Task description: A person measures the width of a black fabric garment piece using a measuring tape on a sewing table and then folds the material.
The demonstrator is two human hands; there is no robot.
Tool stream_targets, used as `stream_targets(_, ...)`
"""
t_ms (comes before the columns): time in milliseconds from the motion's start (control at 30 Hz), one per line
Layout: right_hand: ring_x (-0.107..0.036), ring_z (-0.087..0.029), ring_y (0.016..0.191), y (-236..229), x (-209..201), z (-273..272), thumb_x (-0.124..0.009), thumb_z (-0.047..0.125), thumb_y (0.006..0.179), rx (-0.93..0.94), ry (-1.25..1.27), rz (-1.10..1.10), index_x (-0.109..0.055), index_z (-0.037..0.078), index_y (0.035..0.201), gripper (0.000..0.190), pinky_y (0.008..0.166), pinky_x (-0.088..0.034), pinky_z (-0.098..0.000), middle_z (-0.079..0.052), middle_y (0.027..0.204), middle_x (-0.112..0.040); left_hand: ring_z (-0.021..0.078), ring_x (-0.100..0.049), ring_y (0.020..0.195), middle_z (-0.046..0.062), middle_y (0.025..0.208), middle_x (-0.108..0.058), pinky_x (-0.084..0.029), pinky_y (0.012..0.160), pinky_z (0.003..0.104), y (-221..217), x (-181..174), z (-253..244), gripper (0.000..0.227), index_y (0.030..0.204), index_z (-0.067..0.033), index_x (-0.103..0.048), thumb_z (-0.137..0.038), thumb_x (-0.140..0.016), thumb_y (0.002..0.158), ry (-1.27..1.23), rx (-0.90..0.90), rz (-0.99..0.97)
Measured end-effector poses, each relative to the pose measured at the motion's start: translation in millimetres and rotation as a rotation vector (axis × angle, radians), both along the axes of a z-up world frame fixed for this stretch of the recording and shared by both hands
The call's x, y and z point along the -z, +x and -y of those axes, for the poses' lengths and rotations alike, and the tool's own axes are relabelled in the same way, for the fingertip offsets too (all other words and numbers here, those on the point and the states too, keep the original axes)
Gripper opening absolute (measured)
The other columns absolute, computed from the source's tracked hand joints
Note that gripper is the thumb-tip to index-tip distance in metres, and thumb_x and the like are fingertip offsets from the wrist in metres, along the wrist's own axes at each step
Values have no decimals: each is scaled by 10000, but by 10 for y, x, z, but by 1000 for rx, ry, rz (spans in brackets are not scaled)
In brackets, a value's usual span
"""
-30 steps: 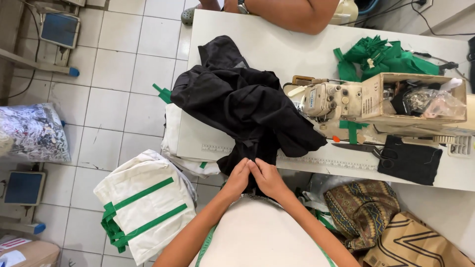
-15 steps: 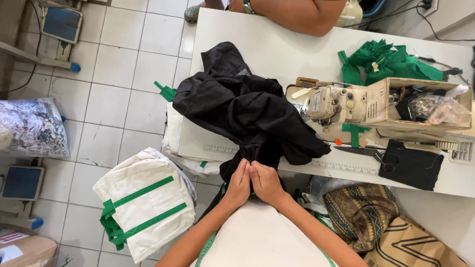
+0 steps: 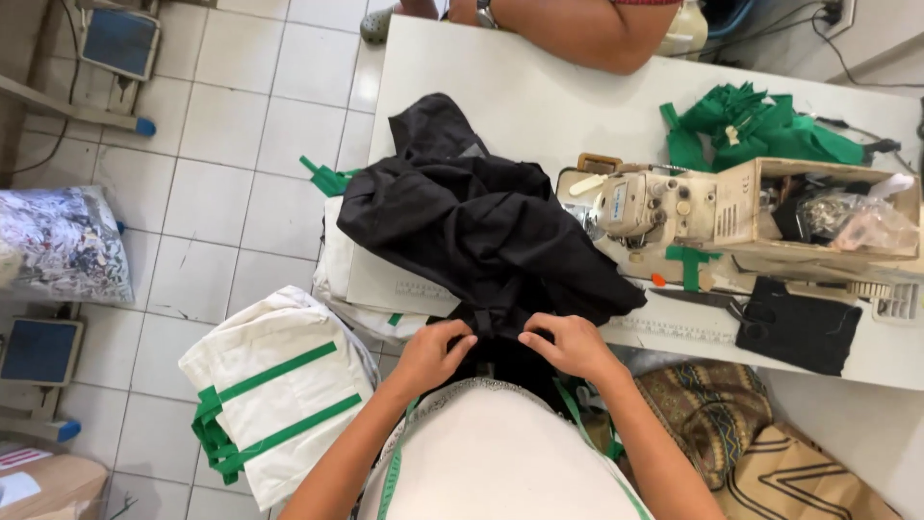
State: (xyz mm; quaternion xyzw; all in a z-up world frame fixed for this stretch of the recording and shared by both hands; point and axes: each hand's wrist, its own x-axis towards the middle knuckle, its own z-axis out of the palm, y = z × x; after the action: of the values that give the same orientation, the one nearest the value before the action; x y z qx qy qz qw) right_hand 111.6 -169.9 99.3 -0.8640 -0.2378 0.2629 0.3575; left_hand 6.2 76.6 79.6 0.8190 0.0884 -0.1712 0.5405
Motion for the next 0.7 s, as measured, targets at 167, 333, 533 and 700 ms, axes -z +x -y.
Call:
stream_targets(167, -614, -196, 699, -111, 457, -9, -547, 310, 1052, 15, 195, -229, -671, 153, 852, 283, 686, -510, -338, -35, 718, -631, 131, -574, 684, 16, 719, -610, -473, 630, 294, -75, 616, 197, 65, 962, -116, -692, -139, -695, 902, -179, -266, -115)
stream_targets(333, -632, -261, 822, -244, 494, -297, -455, 421, 1079, 65, 67, -306, -611, 121, 1029, 342, 741, -525, -418, -123, 831, -622, 164, -573, 712, 70, 797, -673, -489, 657, 334, 8, 573, 350, 113, 972, -115, -695, -187, -613, 1000, -265, -247, -201)
stream_targets(533, -634, -341, 993, -330, 585, -375, -572, 380, 1051, 6, 86, -223, -546, 76, 1049, 305, 865, -519, -460, -147, 985, -571, 110, -492, 726, 36, 751, -595, -416, 661, 285, 7, 637, 311, 151, 903, -88, -629, -128, -568, 1035, -395, -362, -145)
stream_targets(700, -519, -102, 765, -467, 874, -466, -466, 302, 1115, 170, 357, -351, -591, 127, 855, 338, 727, -459, -301, 5, 713, -534, 107, -451, 687, 27, 717, -532, -402, 634, 278, 49, 342, 316, 233, 919, -84, -606, -188, -487, 1090, -398, -334, -105)
